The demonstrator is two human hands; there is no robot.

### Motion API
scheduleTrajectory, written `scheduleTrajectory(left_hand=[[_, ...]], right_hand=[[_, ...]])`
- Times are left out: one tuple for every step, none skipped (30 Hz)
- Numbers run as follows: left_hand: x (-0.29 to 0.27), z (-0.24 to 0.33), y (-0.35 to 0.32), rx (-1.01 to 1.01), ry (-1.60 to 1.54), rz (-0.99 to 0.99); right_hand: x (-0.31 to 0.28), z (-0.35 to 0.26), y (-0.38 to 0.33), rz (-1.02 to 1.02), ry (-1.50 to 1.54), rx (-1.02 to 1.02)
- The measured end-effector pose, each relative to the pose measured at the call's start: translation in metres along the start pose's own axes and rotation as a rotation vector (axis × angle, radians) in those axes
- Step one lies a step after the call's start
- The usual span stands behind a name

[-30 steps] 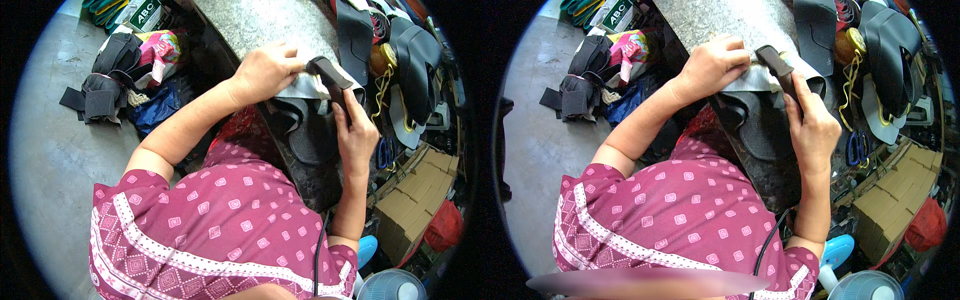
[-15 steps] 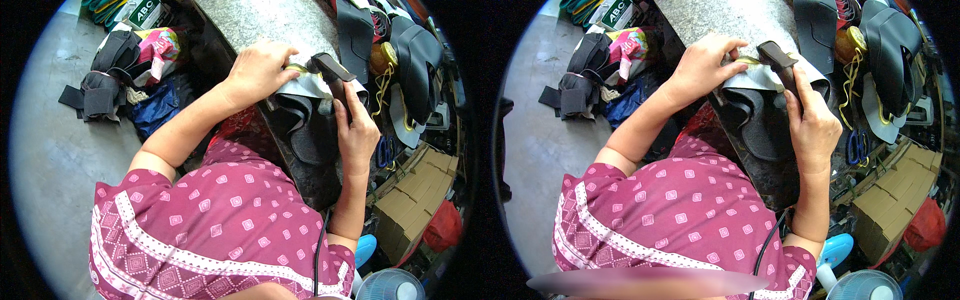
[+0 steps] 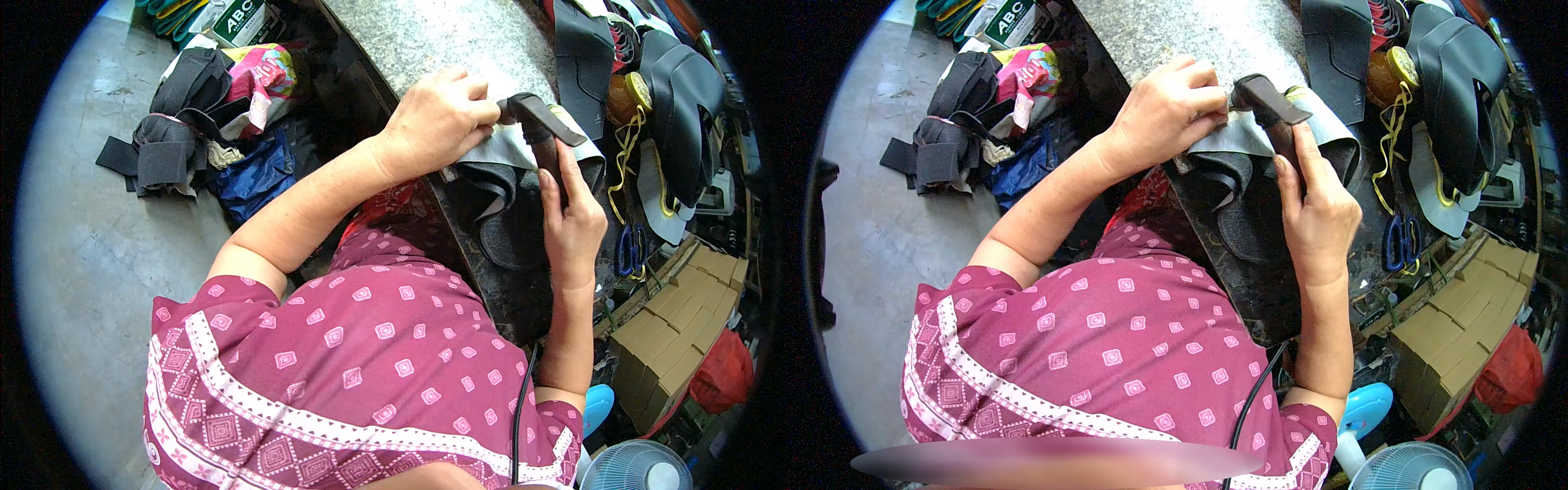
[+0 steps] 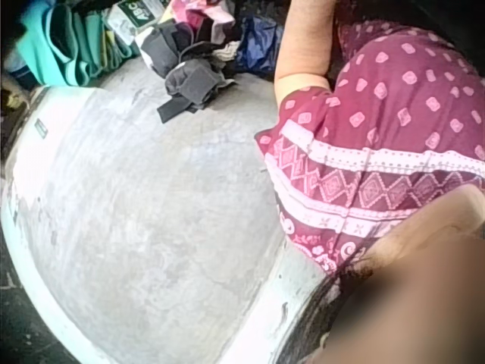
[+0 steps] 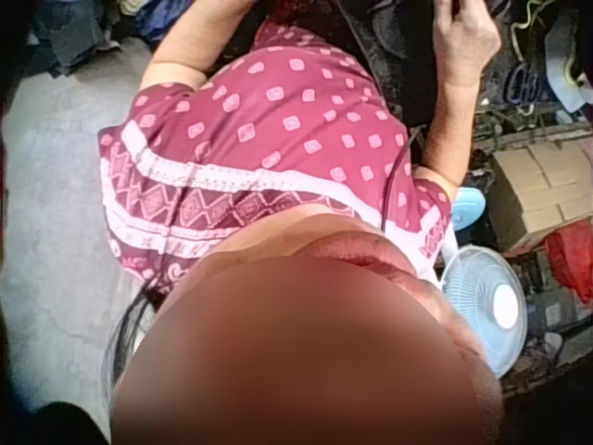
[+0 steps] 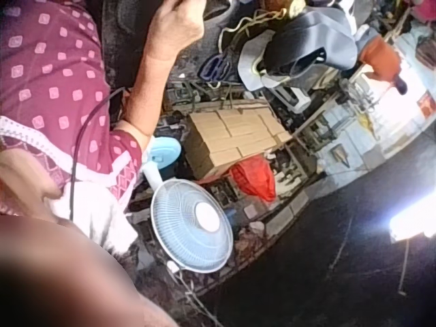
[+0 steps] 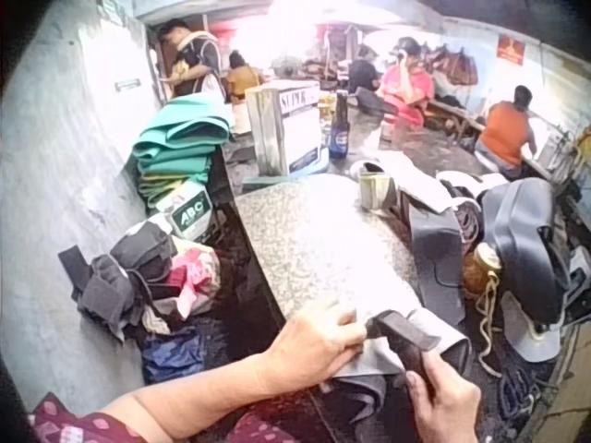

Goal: The person uses a hammer to tap and shape the edges of a black slipper sole, then folds and presses the upper strap to fit the sole. The person repeats this process on a second slipper, tapping the edges and adjusting the strap alignment.

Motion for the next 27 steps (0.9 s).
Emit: scheduleTrajectory(left_hand=[[0.0,0.001,0.0,0.0,-0.004,-0.001],[0.0,0.0,-0.001,-0.008,-0.004,0.002],[0.0,0.0,-0.002,-0.009,-0.014,-0.002],[-0.001,0.0,-0.002,-0.009,-0.012,0.011],[-0.002,-0.001,-0.001,-0.011,-0.006,0.03],[0.001,-0.001,-0.002,-0.01,0.006,-0.005],[0.001,-0.001,-0.001,-0.018,0.007,-0.015],[0.001,-0.001,-0.001,-0.02,0.015,-0.016],[0.0,-0.001,-0.001,-0.031,0.026,-0.016],[0.001,-0.003,0.0,-0.071,0.039,-0.028],[0.002,-0.005,-0.001,-0.12,0.058,-0.038],[0.001,-0.006,-0.001,-0.155,0.068,-0.041],[0.002,-0.006,-0.002,-0.175,0.106,-0.06],[0.002,-0.006,-0.002,-0.185,0.137,-0.078],[0.002,-0.006,-0.003,-0.192,0.165,-0.101],[0.006,-0.01,-0.003,-0.243,0.066,-0.157],[0.009,-0.013,-0.003,-0.296,-0.033,-0.21],[0.011,-0.015,-0.004,-0.351,-0.135,-0.268],[0.012,-0.013,-0.002,-0.421,-0.5,-0.253],[0.012,-0.008,0.002,-0.482,-0.867,-0.236],[0.014,-0.001,0.003,-0.592,-1.189,-0.269],[0.002,0.011,0.009,-0.505,-1.326,-0.244],[-0.009,0.019,0.015,-0.47,-1.316,-0.249],[-0.021,0.03,0.02,-0.428,-1.391,-0.239],[-0.033,0.039,0.024,-0.397,-1.443,-0.246],[-0.041,0.05,0.027,-0.425,-1.547,-0.271],[-0.054,0.058,0.023,-0.41,-1.675,-0.388]], right_hand=[[-0.004,-0.003,-0.001,0.024,0.029,-0.068],[-0.001,-0.002,-0.001,0.0,0.045,-0.069],[-0.006,-0.001,-0.004,0.004,0.06,-0.072],[-0.013,-0.005,-0.005,0.039,0.075,-0.133],[-0.02,-0.006,-0.008,0.094,0.116,-0.152],[-0.027,-0.001,-0.01,0.152,0.251,-0.103],[-0.03,0.004,-0.012,0.201,0.33,-0.067],[-0.03,0.005,-0.013,0.211,0.354,-0.05],[-0.023,0.008,-0.013,0.171,0.282,-0.017],[-0.009,0.009,-0.011,0.058,0.08,0.008],[0.003,0.013,-0.009,-0.043,-0.079,0.017],[0.007,0.018,-0.008,-0.037,0.021,0.067],[0.002,0.012,-0.007,0.013,0.067,-0.047],[-0.001,0.01,-0.006,0.016,0.1,-0.104],[-0.007,0.01,-0.006,0.027,0.144,-0.113],[-0.011,0.028,-0.007,-0.007,0.338,0.11],[-0.018,0.037,-0.01,0.003,0.56,0.251],[-0.031,0.04,-0.012,0.06,0.726,0.307],[-0.044,0.032,-0.01,0.066,0.842,0.228],[-0.06,0.027,-0.009,0.11,0.805,0.188],[-0.074,0.023,-0.006,0.112,0.766,0.164],[-0.087,0.016,-0.004,0.127,0.816,0.107],[-0.097,0.01,0.0,0.135,0.917,0.035],[-0.103,0.004,0.004,0.12,0.863,-0.013],[-0.109,0.0,0.005,0.128,0.819,-0.044],[-0.111,-0.006,0.009,0.069,0.779,-0.086],[-0.11,-0.005,0.008,0.068,0.744,-0.057]])
Point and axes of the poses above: each hand's wrist, its own y-axis towards the middle knuckle, its own x-axis out of the palm, z = x × y, the point moved 8 cm from there along y, towards the middle knuckle, and after that the axes turned 13 degrees about y, right-handed, at the moved point
